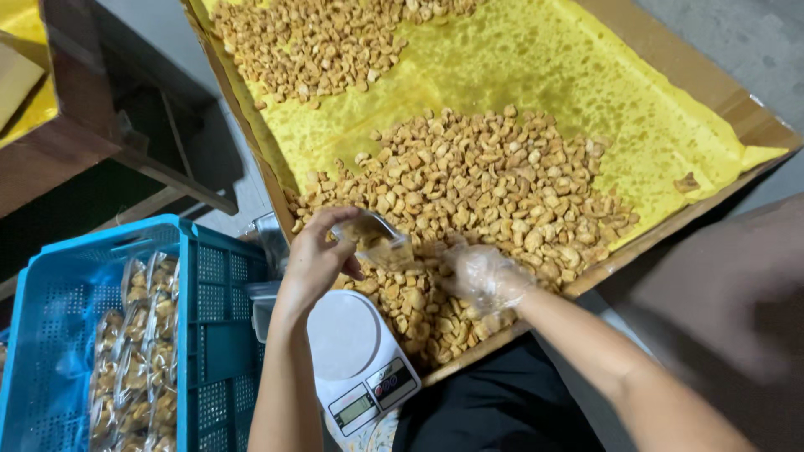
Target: The person fills small plastic bags with snacks by hand and then places them into a blue plastic crate.
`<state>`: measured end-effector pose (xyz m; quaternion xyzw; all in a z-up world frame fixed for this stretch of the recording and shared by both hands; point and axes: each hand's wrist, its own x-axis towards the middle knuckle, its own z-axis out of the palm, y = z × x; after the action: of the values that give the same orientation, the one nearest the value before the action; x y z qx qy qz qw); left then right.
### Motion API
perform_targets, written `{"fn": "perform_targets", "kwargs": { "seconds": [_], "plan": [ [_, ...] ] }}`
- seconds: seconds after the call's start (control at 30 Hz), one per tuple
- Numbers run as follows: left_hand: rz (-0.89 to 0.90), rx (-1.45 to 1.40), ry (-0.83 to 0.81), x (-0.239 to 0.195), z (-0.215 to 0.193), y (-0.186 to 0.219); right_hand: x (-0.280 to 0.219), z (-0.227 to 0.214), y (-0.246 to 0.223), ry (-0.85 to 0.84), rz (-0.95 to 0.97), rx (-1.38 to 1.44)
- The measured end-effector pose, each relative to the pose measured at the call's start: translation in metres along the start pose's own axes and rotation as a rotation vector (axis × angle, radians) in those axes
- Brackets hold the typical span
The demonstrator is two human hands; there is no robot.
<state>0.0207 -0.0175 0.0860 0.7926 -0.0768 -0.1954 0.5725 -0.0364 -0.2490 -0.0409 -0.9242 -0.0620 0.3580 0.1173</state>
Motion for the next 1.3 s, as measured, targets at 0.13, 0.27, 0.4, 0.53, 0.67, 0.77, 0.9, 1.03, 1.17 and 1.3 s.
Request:
{"fn": "perform_targets", "kwargs": {
  "seconds": [0.13, 0.27, 0.4, 0.53, 0.67, 0.77, 0.9, 1.03, 1.17, 1.3],
  "plan": [
    [0.019, -0.002, 0.034, -0.004, -0.005, -0.001, 0.047, 0.035, 0.039, -0.037, -0.017, -0.029],
    [0.023, -0.014, 0.017, -0.006, -0.007, -0.007, 0.075, 0.075, 0.055, 0.414, -0.255, -0.439],
    [0.023, -0.066, -0.070, 0.005, -0.005, -0.006, 0.057, 0.064, 0.057, 0.628, -0.466, -0.232],
    [-0.083, -0.189, -0.112, 0.013, -0.003, -0.005, 0.016, -0.004, 0.026, 0.222, 0.118, 0.786],
    [-0.067, -0.233, -0.167, 0.027, 0.003, -0.003, -0.021, -0.069, 0.014, 0.419, -0.161, 1.731],
    [-0.069, -0.218, -0.200, 0.038, 0.018, -0.001, -0.036, -0.104, 0.006, 0.322, -0.673, 1.920],
    [-0.125, -0.290, -0.191, 0.049, 0.038, 0.000, -0.038, -0.135, -0.018, 0.391, -0.670, 1.969],
    [-0.079, -0.286, -0.172, 0.052, 0.042, -0.001, -0.018, -0.142, -0.035, 0.513, -0.753, 1.708],
    [-0.101, -0.355, -0.179, 0.053, 0.042, -0.007, -0.050, -0.144, -0.048, 0.558, -0.575, 1.441],
    [-0.125, -0.372, -0.132, 0.054, 0.042, -0.012, -0.103, -0.153, -0.062, 0.550, -0.288, 1.122]
  ]
}}
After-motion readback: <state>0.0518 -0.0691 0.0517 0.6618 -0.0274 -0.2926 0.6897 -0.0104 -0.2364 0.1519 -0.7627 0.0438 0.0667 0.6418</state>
